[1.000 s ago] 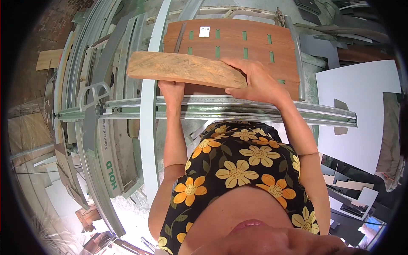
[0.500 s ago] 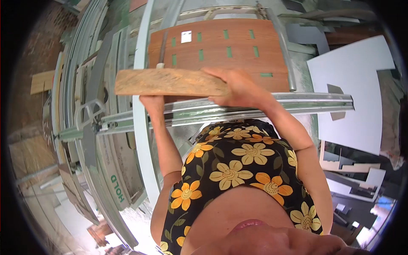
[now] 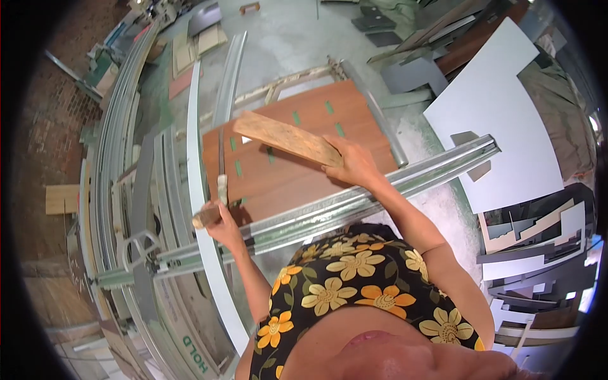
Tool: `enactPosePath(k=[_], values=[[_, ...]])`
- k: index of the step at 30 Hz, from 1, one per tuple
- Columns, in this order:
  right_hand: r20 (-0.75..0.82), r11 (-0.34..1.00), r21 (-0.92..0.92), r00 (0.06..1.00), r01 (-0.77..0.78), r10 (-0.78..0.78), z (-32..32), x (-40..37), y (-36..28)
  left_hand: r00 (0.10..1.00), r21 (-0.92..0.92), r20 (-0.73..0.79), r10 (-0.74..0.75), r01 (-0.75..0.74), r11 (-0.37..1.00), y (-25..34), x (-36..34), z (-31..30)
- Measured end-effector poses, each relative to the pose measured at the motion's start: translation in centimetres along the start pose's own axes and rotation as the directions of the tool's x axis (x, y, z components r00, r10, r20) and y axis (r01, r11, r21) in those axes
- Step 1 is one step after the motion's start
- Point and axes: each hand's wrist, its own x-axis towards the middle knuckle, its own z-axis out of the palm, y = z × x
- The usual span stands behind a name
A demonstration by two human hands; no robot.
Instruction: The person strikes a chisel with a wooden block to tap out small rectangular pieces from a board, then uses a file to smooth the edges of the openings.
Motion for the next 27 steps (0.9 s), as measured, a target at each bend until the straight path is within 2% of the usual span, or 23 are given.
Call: enactPosePath(k=[1,4,7,10,14,22,27], values=[[0.013,0.998,-0.047,0.999,-0.047,0.048,0.2,0.1,0.8,0.999,-0.017,-0.014,0.030,-0.031,0.999,0.1,-0.4,0.3],[0.021,0.985,-0.130,0.993,-0.109,0.113,1.4,0.4,3.4,0.999,-0.099,-0.043,-0.030,0.025,0.995,0.1,-1.6,1.1],[-0.026,0.986,-0.146,0.997,-0.081,0.078,3.3,0.3,5.6,0.997,-0.132,0.006,0.074,-0.072,0.989,0.3,-2.0,1.4],[0.023,0.981,-0.164,0.994,-0.106,0.111,4.3,0.2,6.9,0.999,-0.188,0.032,-0.009,0.015,0.982,0.4,-2.1,1.2],[-0.004,0.979,-0.194,0.998,-0.067,0.068,4.6,0.2,7.7,0.999,-0.151,0.010,0.045,-0.043,0.988,0.2,-2.1,1.3],[-0.008,0.974,-0.220,0.999,-0.045,0.045,5.1,-0.1,8.6,0.997,-0.146,0.035,0.062,-0.056,0.988,1.1,-2.2,1.7],[0.015,0.970,-0.227,0.996,-0.084,0.089,5.0,-0.1,8.5,0.996,-0.188,0.006,0.092,-0.089,0.978,-0.2,-1.8,1.8]])
